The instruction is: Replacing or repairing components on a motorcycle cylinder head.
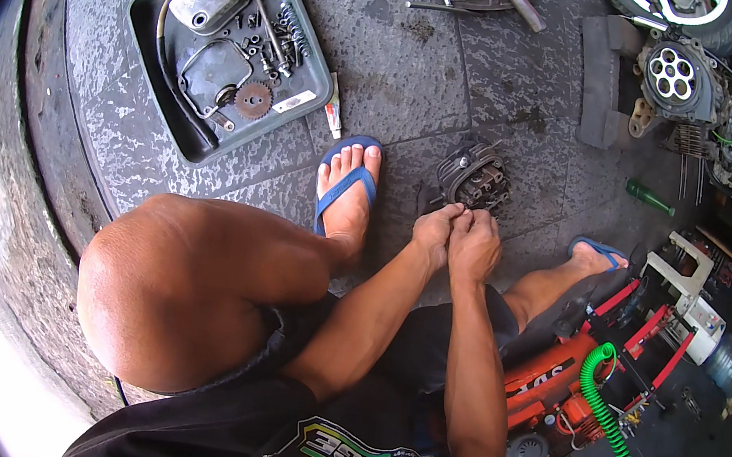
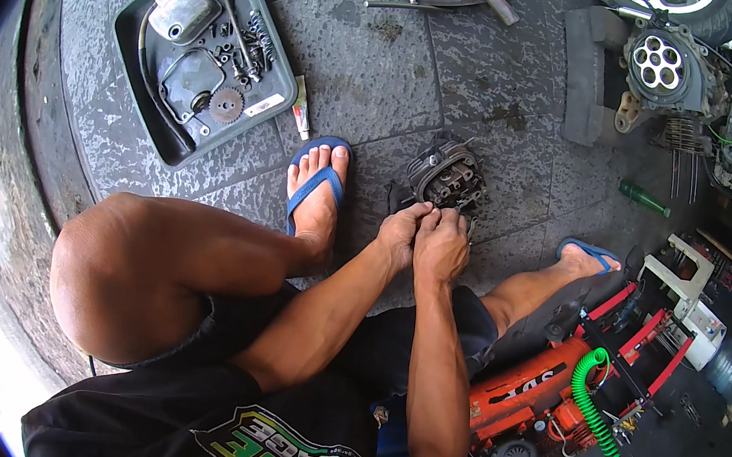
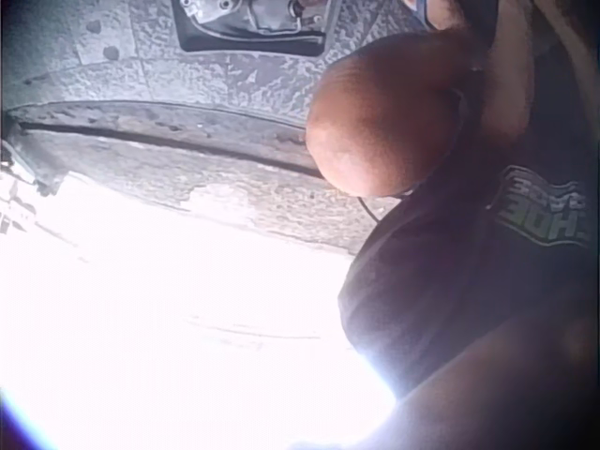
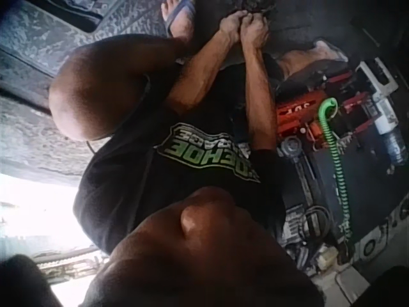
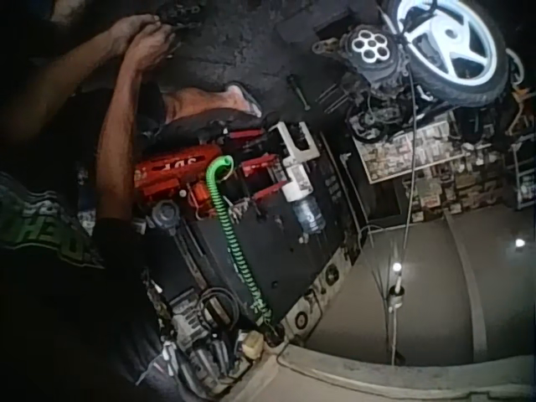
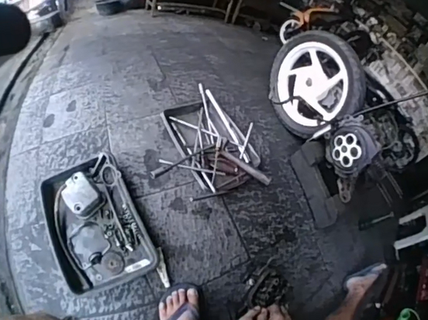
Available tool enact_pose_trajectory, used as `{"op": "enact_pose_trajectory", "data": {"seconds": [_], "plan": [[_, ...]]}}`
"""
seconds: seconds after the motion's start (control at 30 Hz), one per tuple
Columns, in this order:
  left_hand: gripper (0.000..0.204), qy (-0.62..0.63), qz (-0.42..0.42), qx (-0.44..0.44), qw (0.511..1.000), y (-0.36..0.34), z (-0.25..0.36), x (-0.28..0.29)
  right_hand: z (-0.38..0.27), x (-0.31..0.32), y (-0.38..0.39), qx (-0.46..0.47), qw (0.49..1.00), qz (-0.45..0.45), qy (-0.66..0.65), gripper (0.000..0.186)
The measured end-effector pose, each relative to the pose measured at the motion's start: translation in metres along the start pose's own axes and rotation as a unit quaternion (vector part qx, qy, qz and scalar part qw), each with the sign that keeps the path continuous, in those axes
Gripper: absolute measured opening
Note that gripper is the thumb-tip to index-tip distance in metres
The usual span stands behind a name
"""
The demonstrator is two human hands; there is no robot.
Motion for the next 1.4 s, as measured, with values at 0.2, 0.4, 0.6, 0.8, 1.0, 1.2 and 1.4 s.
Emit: {"op": "enact_pose_trajectory", "data": {"seconds": [0.2, 0.4, 0.6, 0.8, 1.0, 1.2, 1.4], "plan": [[0.013, -0.002, 0.018, -0.015, 1.000, 0.006, 0.001, -0.003, 0.003, -0.001, -0.001, 0.010, 1.000, -0.019, -0.001, 0.022], [0.012, -0.001, -0.008, -0.002, 1.000, 0.006, 0.000, -0.002, 0.001, 0.001, 0.005, -0.011, 0.998, 0.020, -0.067, 0.018], [0.014, 0.013, -0.029, 0.012, 0.999, -0.008, -0.001, 0.004, 0.004, -0.003, 0.000, 0.012, 1.000, -0.011, 0.013, 0.023], [0.013, 0.004, -0.003, 0.013, 1.000, -0.013, 0.000, 0.008, 0.001, 0.001, -0.001, 0.000, 0.998, -0.047, 0.041, 0.026], [0.012, 0.007, -0.028, 0.026, 0.999, -0.011, -0.001, 0.006, 0.001, 0.000, -0.001, 0.042, 0.999, 0.022, 0.013, 0.027], [0.012, -0.006, 0.004, 0.011, 1.000, -0.007, 0.002, 0.008, -0.003, 0.001, -0.005, -0.025, 0.996, -0.065, 0.052, 0.020], [0.012, -0.023, 0.002, 0.001, 1.000, -0.003, 0.006, 0.006, 0.003, 0.004, 0.005, 0.002, 0.999, -0.001, -0.033, 0.022]]}}
Point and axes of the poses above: each hand's wrist, its own y-axis away from the middle knuckle, its own x-axis out of the back of the hand, z = x × y, the point moved 1 cm from there along -y, towards the middle knuckle, and after that the axes turned 4 degrees about x, right-handed, at the moved point
